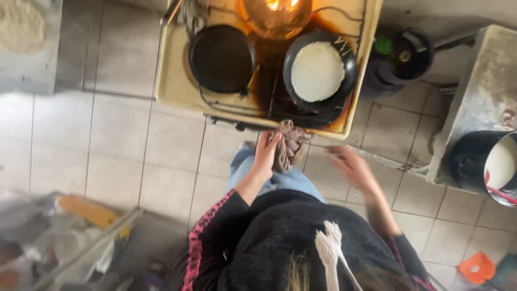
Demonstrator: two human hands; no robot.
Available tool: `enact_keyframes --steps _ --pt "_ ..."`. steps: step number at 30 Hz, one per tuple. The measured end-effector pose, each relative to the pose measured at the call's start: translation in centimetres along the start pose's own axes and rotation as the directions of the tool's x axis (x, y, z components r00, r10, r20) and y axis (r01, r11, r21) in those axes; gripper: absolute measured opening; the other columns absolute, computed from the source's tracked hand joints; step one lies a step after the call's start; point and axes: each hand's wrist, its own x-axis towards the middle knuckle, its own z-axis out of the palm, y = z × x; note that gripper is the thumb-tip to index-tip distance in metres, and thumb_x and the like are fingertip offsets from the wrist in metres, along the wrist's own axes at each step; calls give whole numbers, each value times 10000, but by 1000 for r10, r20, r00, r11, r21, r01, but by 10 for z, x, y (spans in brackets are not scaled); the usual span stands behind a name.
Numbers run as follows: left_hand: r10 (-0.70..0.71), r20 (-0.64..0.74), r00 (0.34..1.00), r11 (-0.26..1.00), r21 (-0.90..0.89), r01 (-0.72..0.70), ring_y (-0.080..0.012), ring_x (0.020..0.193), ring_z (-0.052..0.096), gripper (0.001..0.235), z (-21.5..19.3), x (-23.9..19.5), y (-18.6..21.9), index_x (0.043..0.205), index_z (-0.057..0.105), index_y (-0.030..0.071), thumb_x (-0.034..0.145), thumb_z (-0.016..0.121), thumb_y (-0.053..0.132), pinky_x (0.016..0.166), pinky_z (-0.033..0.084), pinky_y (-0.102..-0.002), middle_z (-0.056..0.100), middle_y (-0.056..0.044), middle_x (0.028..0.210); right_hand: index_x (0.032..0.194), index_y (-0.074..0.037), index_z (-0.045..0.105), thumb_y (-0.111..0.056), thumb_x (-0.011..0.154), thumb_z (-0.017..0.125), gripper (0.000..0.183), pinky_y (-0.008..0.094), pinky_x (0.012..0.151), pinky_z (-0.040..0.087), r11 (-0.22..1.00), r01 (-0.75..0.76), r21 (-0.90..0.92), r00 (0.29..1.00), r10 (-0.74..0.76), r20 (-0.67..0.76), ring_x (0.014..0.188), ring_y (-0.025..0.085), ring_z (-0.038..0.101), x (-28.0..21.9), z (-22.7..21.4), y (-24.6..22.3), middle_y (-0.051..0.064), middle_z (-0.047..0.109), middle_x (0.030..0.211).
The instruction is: Preparing and cooking crepes on a stove, then filling and rolling them with a spinach mixture.
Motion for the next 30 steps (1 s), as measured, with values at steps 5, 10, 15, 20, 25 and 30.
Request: enact_keyframes --steps 5,10,15,20,25,30 --pt "88 91 992 996 -36 -85 -86 1019 635 314 -21 -42 48 1229 624 28 1021 682 256 883 517 -261 678 -31 1111 1440 -39 475 -170 1001 615 479 310 857 567 647 -170 743 907 -192 375 1049 159 644 36 127 -53 35 636 1263" --pt "296 101 950 933 183 -310 -101 1032 619 397 -70 -64 105 1220 560 69 863 735 74 892 516 -269 651 -6 1129 1299 56 611 -165 1028 672 355 309 703 524 756 -83 649 967 -98 237 863 176 621 46 173 -77 109 673 1059" --pt "296 -101 950 936 228 -268 -140 1009 589 200 -155 9 76 1159 619 -8 996 696 78 878 481 -277 638 -62 1078 1212 45 626 -182 961 717 351 274 747 506 913 231 335 963 -165 -215 893 125 612 73 213 -121 70 685 1060" --pt "-304 -20 952 951 -62 303 -151 968 629 263 -136 14 189 1162 591 111 926 655 206 764 504 -343 657 -9 1072 1155 -1 667 -96 1011 630 176 340 788 482 892 249 378 850 -15 -526 910 206 581 72 220 -198 124 612 1029" --pt "-198 365 910 945 317 79 -153 1083 630 349 -162 57 175 1255 603 90 936 723 166 946 510 -301 683 -34 1181 1150 -54 693 -79 1027 627 142 376 820 509 973 168 158 696 -4 -719 931 282 626 95 222 -260 148 630 1040" --pt "-371 253 894 894 359 269 -155 1062 598 323 -163 81 172 1264 597 96 985 693 228 886 494 -361 639 -24 1173 1191 -65 706 -105 1030 640 179 419 816 512 997 72 35 572 -12 -820 957 335 624 124 227 -272 163 623 1078"
